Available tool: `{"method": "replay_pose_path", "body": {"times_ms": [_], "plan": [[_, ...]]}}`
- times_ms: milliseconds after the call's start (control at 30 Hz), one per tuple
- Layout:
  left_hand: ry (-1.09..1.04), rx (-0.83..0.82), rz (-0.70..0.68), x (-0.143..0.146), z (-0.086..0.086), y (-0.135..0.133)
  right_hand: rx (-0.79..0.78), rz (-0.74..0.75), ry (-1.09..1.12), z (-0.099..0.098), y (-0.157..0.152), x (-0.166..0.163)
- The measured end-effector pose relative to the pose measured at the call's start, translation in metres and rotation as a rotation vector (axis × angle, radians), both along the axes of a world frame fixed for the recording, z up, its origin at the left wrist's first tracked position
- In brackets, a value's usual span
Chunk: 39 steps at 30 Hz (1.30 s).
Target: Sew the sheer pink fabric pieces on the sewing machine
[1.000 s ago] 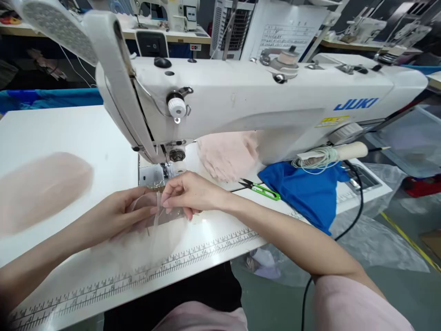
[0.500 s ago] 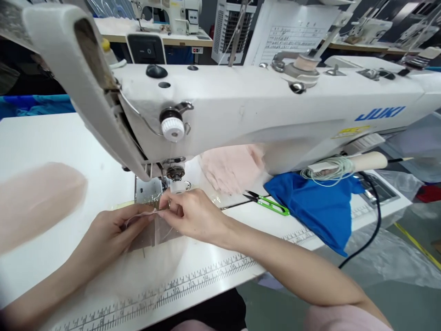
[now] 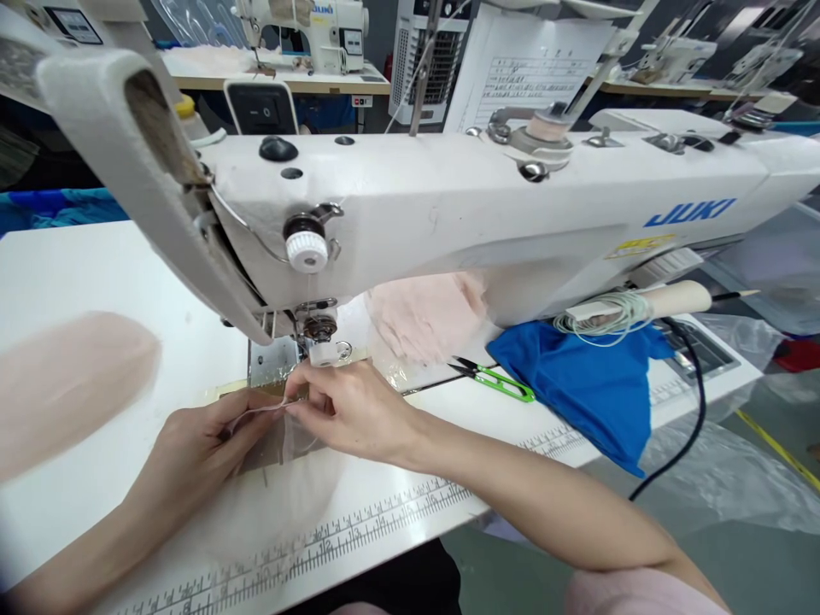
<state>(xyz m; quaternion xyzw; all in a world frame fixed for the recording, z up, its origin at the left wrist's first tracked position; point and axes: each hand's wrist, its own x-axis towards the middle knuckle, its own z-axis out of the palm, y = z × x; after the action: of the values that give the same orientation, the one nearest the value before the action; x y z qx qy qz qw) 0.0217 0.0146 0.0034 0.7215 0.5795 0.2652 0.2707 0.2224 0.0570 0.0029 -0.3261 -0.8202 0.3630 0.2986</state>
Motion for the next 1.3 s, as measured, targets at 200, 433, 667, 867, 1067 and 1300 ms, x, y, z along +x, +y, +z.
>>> {"method": "replay_pose_path", "body": {"times_ms": [200,433,667,867,1067,1300], "plan": [[0.007,0.014,0.011,0.000,-0.004,-0.002,-0.015,-0.012,-0.004,0.000,0.000,-0.001],[0.001,-0.019,0.010,0.001,0.000,-0.002,-0.028,0.017,-0.017,0.000,0.000,0.000],[-0.002,-0.009,0.009,0.001,0.000,-0.002,0.003,0.051,0.006,-0.001,-0.001,0.000],[0.007,0.009,0.002,0.001,0.001,-0.004,0.056,0.080,-0.006,-0.001,-0.002,0.001],[0.003,0.052,-0.023,-0.002,-0.004,-0.008,0.366,0.062,0.005,-0.006,0.002,0.004],[0.030,0.172,-0.104,0.002,0.001,-0.011,1.113,0.084,-0.083,0.002,-0.001,0.010]]}}
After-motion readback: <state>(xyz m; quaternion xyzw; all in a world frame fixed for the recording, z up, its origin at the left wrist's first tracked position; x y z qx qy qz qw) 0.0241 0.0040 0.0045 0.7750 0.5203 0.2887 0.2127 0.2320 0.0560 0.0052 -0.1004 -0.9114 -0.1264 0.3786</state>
